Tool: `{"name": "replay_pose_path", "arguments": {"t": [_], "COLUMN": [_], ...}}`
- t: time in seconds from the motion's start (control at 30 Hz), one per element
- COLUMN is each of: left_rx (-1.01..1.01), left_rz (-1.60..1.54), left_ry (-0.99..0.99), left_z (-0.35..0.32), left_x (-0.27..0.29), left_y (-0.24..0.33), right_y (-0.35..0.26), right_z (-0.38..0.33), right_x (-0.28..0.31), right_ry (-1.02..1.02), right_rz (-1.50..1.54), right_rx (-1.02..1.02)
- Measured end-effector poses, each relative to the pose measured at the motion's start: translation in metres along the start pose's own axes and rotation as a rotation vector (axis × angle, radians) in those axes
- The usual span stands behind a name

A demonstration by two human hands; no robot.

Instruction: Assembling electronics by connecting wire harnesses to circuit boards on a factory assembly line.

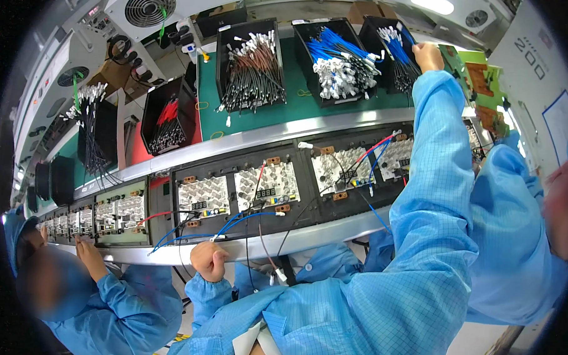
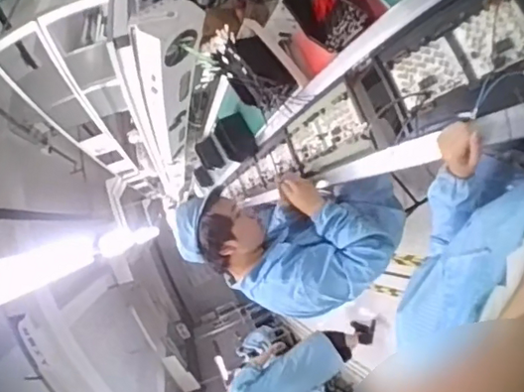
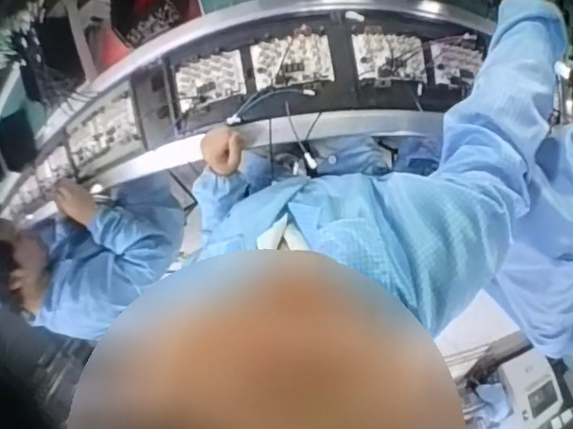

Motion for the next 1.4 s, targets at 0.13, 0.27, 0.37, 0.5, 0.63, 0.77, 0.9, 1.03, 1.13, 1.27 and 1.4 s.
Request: {"name": "replay_pose_path", "arguments": {"t": [0.13, 0.27, 0.37, 0.5, 0.63, 0.77, 0.9, 1.03, 1.13, 1.27, 1.4], "left_rx": [0.043, 0.011, 0.083, 0.054, 0.157, 0.102, 0.082, 0.158, 0.207, 0.304, 0.45], "left_rz": [-0.014, -0.038, -0.189, -0.328, -0.676, -0.63, -0.464, -0.44, -0.312, -0.188, 0.006], "left_ry": [0.036, 0.066, 0.029, 0.096, -0.009, 0.04, -0.157, -0.054, -0.009, 0.181, 0.293], "left_z": [-0.012, -0.012, -0.01, 0.01, 0.07, 0.062, 0.054, 0.046, 0.04, 0.039, 0.035], "left_x": [0.005, 0.012, 0.015, 0.029, 0.003, 0.014, -0.002, 0.009, 0.011, 0.033, 0.065], "left_y": [-0.004, 0.001, 0.003, 0.016, 0.042, 0.044, 0.05, 0.048, 0.046, 0.018, -0.006], "right_y": [-0.033, -0.062, -0.095, -0.205, -0.245, -0.229, -0.188, -0.168, -0.164, -0.154, -0.114], "right_z": [-0.007, -0.033, -0.035, -0.179, -0.402, -0.55, -0.557, -0.563, -0.57, -0.539, -0.501], "right_x": [0.013, 0.051, 0.068, 0.152, 0.22, 0.219, 0.174, 0.153, 0.145, 0.147, 0.149], "right_ry": [-0.003, -0.003, -0.274, -0.451, -0.548, -0.492, -0.723, -0.87, -0.896, -0.808, -0.659], "right_rz": [0.196, 0.598, 0.646, 0.932, 0.637, 0.735, 0.865, 0.972, 0.92, 1.093, 1.213], "right_rx": [0.1, 0.335, 0.316, 0.412, 0.83, 1.154, 0.832, 0.705, 0.795, 0.674, 0.48]}}
Point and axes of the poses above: each hand's wrist, its own z-axis towards the middle knuckle, its own x-axis out of the back of the hand, y = z × x, the point moved 9 cm from there along z, towards the middle knuckle, and after that the axes turned 14 degrees about -x, right-handed, at the moved point
